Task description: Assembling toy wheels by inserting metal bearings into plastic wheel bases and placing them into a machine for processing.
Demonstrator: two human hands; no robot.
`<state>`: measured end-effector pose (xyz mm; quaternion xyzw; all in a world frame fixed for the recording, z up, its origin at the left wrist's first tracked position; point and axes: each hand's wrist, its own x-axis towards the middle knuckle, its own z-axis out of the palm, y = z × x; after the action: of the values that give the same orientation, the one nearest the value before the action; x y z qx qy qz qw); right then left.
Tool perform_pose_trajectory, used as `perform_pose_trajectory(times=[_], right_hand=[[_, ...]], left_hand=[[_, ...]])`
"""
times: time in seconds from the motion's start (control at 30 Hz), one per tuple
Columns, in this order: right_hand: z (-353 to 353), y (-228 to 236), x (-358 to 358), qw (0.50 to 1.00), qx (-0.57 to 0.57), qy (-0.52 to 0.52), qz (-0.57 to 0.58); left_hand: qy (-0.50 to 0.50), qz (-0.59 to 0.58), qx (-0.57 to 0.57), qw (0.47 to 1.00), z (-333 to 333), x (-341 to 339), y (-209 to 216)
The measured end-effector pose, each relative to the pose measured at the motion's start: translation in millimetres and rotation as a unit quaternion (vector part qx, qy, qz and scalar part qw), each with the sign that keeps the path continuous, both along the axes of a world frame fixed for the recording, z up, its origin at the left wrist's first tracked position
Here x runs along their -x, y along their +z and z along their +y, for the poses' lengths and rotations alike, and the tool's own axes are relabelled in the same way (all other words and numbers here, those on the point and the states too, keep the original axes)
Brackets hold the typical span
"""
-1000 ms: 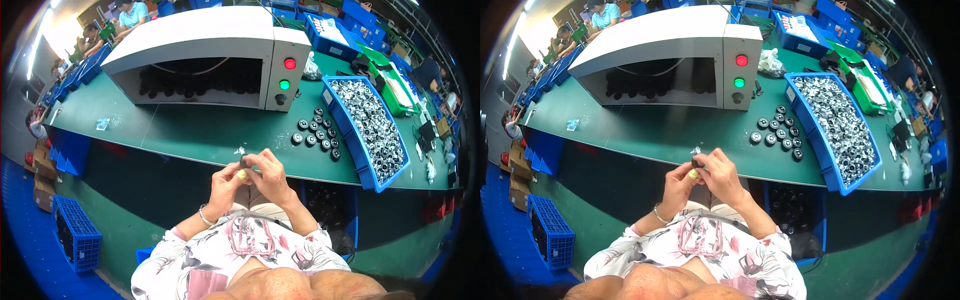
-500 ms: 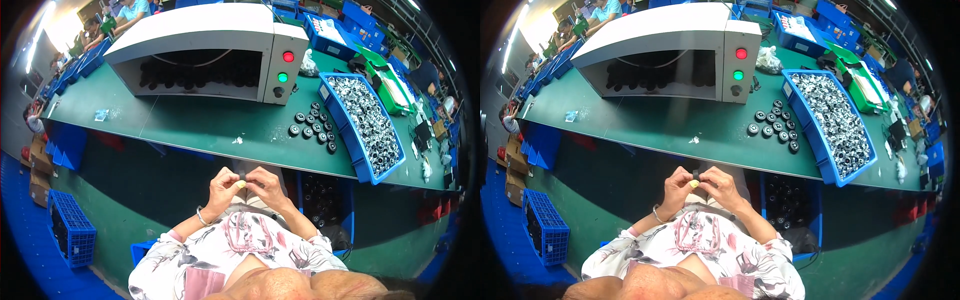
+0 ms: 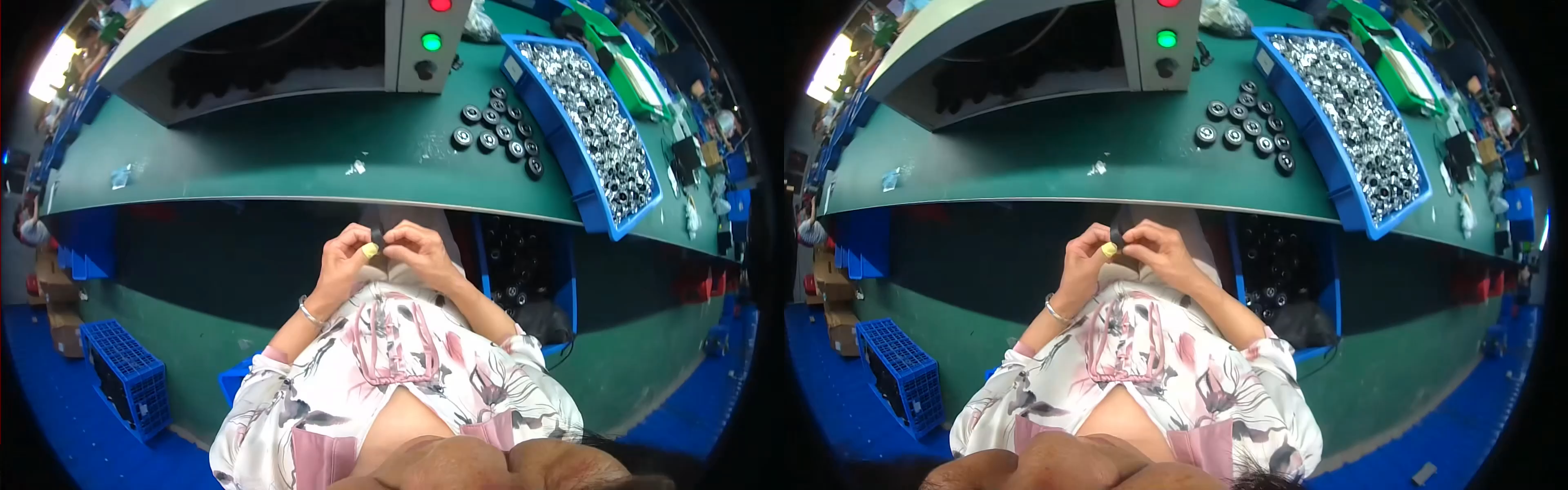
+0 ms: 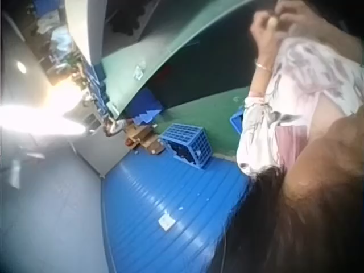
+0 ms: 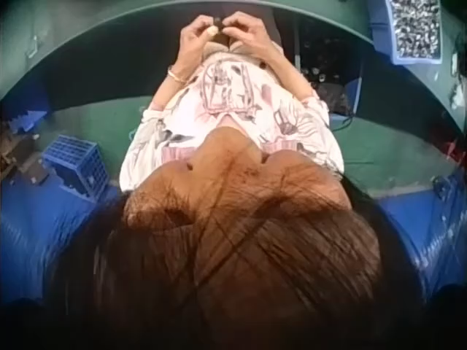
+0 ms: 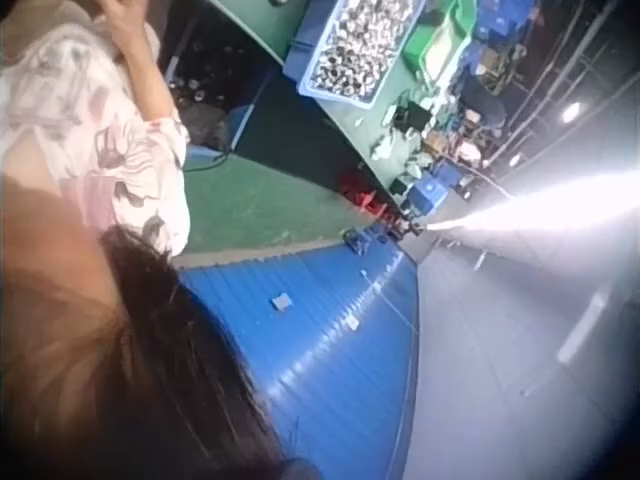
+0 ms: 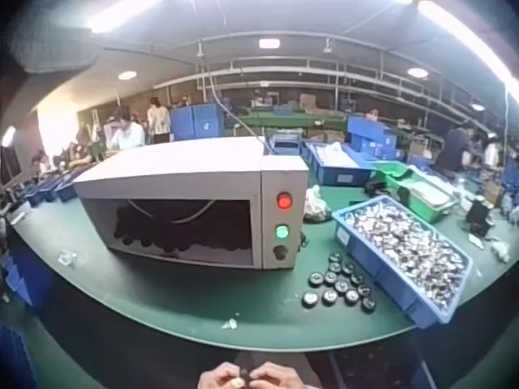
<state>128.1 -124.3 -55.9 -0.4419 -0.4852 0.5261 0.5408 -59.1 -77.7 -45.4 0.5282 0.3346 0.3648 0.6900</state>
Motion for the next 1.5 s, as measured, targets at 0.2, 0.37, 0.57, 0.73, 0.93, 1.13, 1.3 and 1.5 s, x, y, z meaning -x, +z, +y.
perform_pose_trajectory(times=[0.2, 0.37, 0.57, 0.73, 0.93, 1.13, 1.3, 1.5], right_hand=[[-2, -8, -5, 0.980, -0.064, -0.034, -0.184], [-11, -18, 6, 0.995, 0.088, -0.032, 0.016], [-5, -16, 0, 0.987, -0.027, -0.040, -0.155], [-12, -14, 5, 0.981, -0.009, -0.079, -0.177], [-28, 68, -41, 0.941, -0.128, -0.118, -0.291], [-10, 172, -233, 0.789, -0.064, -0.450, -0.415], [31, 158, -330, 0.727, 0.016, -0.259, -0.636], [40, 150, -340, 0.652, 0.054, -0.212, -0.726]], left_hand=[[0.010, -0.037, 0.157, 0.987, -3, -11, -29], [-0.009, -0.011, -0.010, 1.000, -2, -7, -41], [-0.002, -0.101, 0.215, 0.971, -8, -13, -49], [-0.028, -0.091, 0.221, 0.971, -8, -15, -39], [-0.105, -0.135, 0.280, 0.945, 12, -21, -28], [-0.139, -0.109, 0.252, 0.952, 8, -42, -27], [-0.131, -0.121, 0.292, 0.940, 5, -62, -38], [-0.117, -0.109, 0.299, 0.941, 8, -63, -37]])
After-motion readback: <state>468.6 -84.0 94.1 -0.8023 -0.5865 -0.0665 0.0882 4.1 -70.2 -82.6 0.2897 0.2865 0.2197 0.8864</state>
